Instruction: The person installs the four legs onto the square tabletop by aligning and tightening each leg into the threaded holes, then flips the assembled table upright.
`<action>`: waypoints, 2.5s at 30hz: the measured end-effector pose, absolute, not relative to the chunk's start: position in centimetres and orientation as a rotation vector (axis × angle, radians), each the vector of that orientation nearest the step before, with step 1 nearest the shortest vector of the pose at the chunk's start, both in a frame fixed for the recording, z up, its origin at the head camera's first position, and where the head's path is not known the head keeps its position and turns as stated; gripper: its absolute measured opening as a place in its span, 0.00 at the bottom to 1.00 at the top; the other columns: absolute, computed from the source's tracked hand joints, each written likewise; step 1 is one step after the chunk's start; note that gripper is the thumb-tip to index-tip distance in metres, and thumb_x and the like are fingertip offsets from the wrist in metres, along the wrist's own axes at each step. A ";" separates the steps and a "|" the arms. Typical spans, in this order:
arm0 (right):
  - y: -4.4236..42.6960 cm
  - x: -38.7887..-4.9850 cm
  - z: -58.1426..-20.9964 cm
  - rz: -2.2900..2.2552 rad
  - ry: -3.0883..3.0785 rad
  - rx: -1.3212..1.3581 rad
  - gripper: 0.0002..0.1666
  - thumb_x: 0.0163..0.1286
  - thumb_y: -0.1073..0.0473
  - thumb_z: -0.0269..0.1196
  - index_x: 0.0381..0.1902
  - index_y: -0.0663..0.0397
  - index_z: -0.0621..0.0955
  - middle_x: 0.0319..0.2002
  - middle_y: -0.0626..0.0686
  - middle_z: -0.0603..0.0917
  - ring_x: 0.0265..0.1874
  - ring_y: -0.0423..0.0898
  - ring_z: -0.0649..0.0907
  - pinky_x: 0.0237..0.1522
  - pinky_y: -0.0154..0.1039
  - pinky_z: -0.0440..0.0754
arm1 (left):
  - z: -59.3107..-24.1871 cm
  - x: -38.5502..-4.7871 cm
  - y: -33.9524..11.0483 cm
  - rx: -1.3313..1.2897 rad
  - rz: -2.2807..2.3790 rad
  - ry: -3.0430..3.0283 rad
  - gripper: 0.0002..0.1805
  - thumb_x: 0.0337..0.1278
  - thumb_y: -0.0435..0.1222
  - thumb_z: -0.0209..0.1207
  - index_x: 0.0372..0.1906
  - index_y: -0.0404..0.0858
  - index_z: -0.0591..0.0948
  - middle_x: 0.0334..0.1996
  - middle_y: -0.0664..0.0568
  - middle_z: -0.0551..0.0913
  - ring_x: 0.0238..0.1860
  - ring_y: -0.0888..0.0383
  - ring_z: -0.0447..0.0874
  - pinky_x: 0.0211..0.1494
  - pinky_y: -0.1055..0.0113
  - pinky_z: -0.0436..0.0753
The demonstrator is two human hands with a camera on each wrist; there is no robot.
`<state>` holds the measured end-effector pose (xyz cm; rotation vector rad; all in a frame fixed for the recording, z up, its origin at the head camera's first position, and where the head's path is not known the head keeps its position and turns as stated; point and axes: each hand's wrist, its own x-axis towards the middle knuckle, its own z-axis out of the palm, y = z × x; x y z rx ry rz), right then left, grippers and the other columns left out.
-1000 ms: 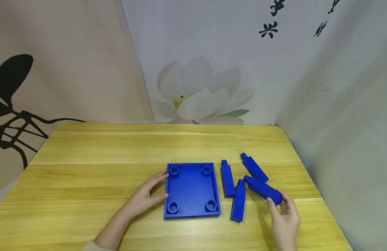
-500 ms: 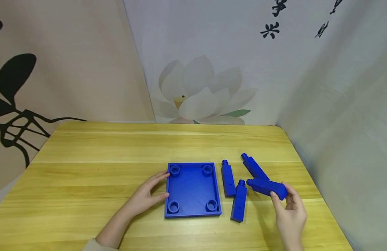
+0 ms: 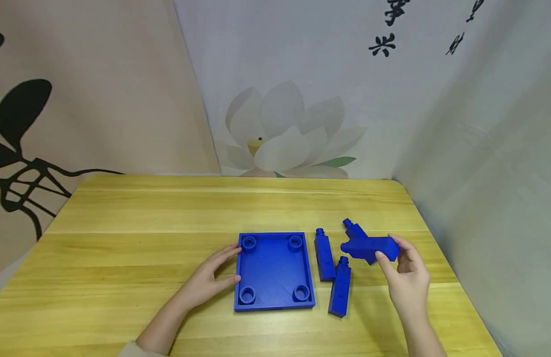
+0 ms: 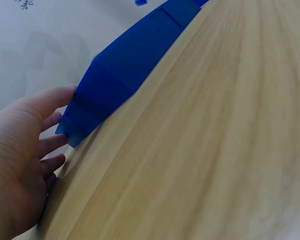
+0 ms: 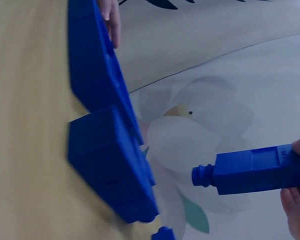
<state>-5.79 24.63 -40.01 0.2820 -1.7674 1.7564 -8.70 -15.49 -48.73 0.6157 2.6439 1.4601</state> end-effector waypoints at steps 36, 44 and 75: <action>19.6 -11.5 -36.0 1.731 -2.055 0.461 0.23 0.56 0.79 0.65 0.52 0.74 0.78 0.43 0.55 0.80 0.40 0.44 0.80 0.40 0.28 0.80 | -48.8 -8.8 -15.5 0.639 1.471 2.646 0.35 0.55 0.47 0.66 0.68 0.45 0.70 0.69 0.40 0.63 0.68 0.39 0.57 0.64 0.35 0.58; 18.0 -12.4 -36.3 1.753 -2.128 0.427 0.22 0.56 0.76 0.67 0.51 0.72 0.79 0.45 0.61 0.79 0.41 0.42 0.80 0.42 0.27 0.78 | -48.7 -8.7 -15.5 0.640 1.468 2.644 0.35 0.55 0.46 0.66 0.68 0.45 0.70 0.69 0.40 0.63 0.68 0.39 0.58 0.64 0.36 0.58; 15.9 -14.4 -39.4 1.731 -2.296 0.482 0.22 0.57 0.72 0.69 0.51 0.67 0.81 0.44 0.60 0.81 0.41 0.47 0.79 0.46 0.32 0.77 | -48.9 -8.7 -15.6 0.648 1.491 2.633 0.35 0.54 0.44 0.67 0.67 0.43 0.71 0.69 0.39 0.63 0.68 0.39 0.58 0.65 0.38 0.58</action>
